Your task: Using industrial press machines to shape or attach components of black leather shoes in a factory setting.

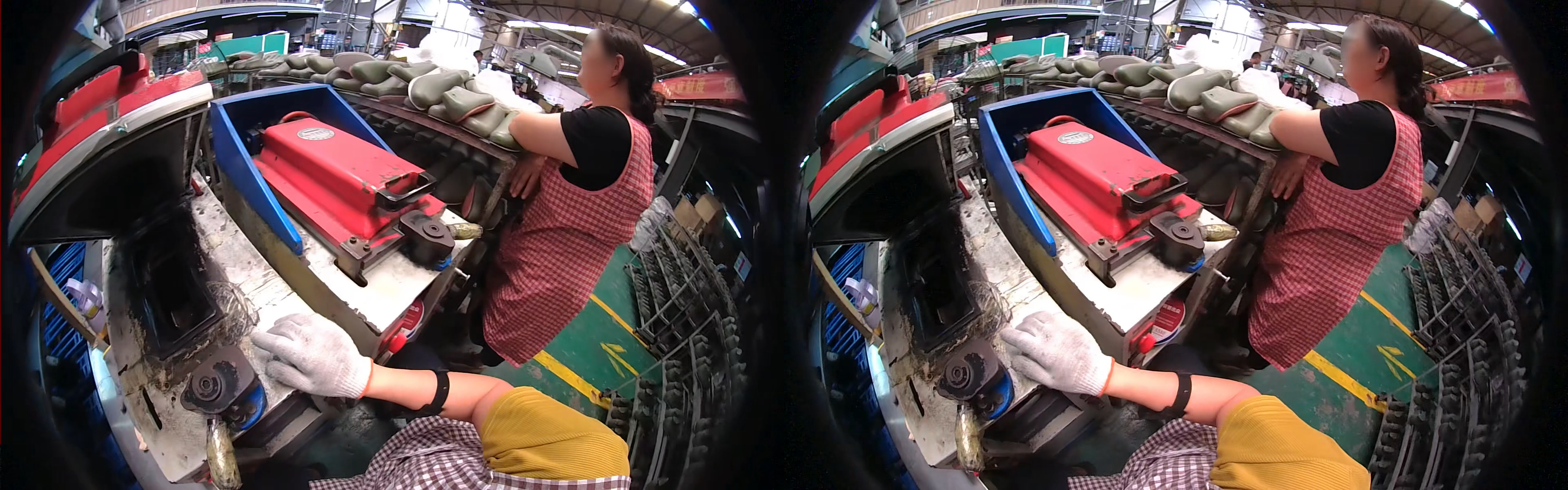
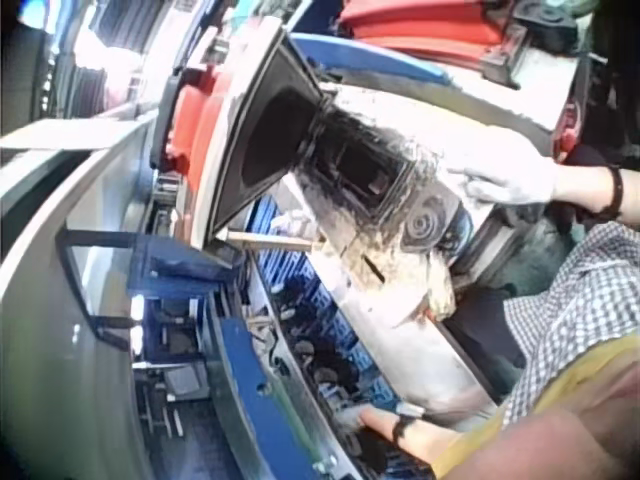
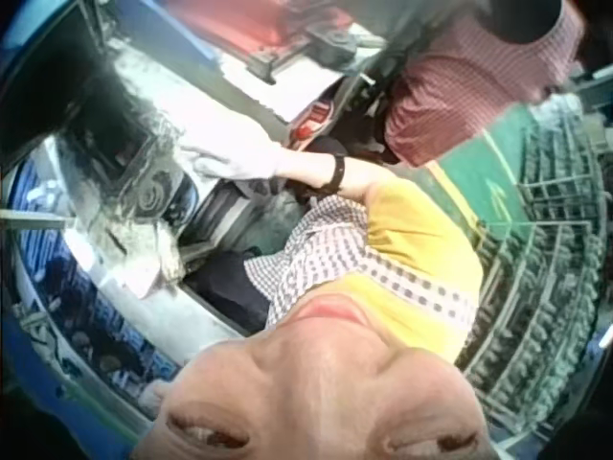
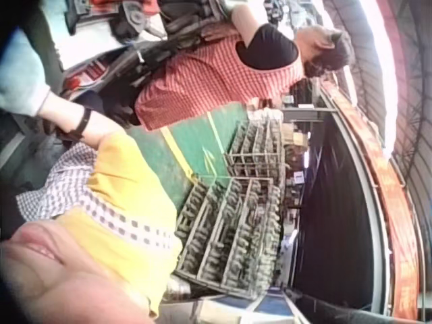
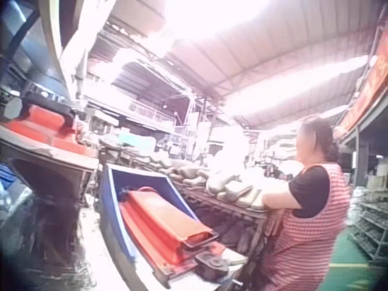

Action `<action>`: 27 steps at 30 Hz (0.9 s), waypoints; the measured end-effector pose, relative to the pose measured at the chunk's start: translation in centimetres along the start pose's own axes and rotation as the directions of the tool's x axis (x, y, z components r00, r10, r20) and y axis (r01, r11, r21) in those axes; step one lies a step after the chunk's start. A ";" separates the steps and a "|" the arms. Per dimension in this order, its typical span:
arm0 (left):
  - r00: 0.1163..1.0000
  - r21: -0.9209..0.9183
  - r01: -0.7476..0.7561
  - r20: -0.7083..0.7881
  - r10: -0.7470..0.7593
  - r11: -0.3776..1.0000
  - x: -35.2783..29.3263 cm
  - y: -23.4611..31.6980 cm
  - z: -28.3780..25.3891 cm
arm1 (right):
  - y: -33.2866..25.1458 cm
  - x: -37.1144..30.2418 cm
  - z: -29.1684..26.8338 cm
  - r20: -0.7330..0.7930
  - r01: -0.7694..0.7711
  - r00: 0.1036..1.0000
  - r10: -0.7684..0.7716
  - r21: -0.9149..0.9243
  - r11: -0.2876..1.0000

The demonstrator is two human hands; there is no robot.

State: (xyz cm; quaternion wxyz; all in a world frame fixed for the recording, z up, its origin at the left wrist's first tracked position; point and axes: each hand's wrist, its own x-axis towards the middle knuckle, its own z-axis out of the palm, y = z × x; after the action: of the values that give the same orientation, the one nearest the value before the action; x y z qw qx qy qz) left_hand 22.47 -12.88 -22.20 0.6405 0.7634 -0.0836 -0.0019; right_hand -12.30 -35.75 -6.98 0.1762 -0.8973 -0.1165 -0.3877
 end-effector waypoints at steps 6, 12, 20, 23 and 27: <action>0.992 -0.174 0.027 -0.120 -0.049 0.984 -6.5 -3.7 -10.3 | -0.5 -0.4 -0.1 0.012 -0.038 0.999 0.038 -0.028 0.999; 0.960 -0.336 0.017 -0.258 -0.110 0.942 -12.8 -5.5 -20.2 | -0.8 -0.3 0.0 0.060 -0.049 0.997 0.051 -0.024 0.998; 0.910 -0.508 0.004 -0.355 -0.214 0.861 -18.7 -6.4 -28.5 | -0.2 -0.2 -0.2 0.058 -0.074 0.996 0.075 -0.019 0.997; 0.880 -0.562 -0.011 -0.398 -0.259 0.827 -21.3 -6.2 -31.3 | -0.2 -0.6 0.0 0.035 -0.059 0.998 0.059 -0.016 0.998; 0.832 -0.622 -0.052 -0.460 -0.311 0.781 -24.7 -5.0 -34.7 | -0.1 -0.7 0.1 0.010 -0.044 0.999 0.044 -0.018 0.999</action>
State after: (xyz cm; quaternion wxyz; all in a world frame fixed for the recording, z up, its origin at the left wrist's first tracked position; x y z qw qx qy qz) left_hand 2.58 25.10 -23.46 0.8468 0.4875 0.1604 0.1396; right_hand -12.73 -35.64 -7.51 0.1763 -0.9031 -0.0942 -0.3799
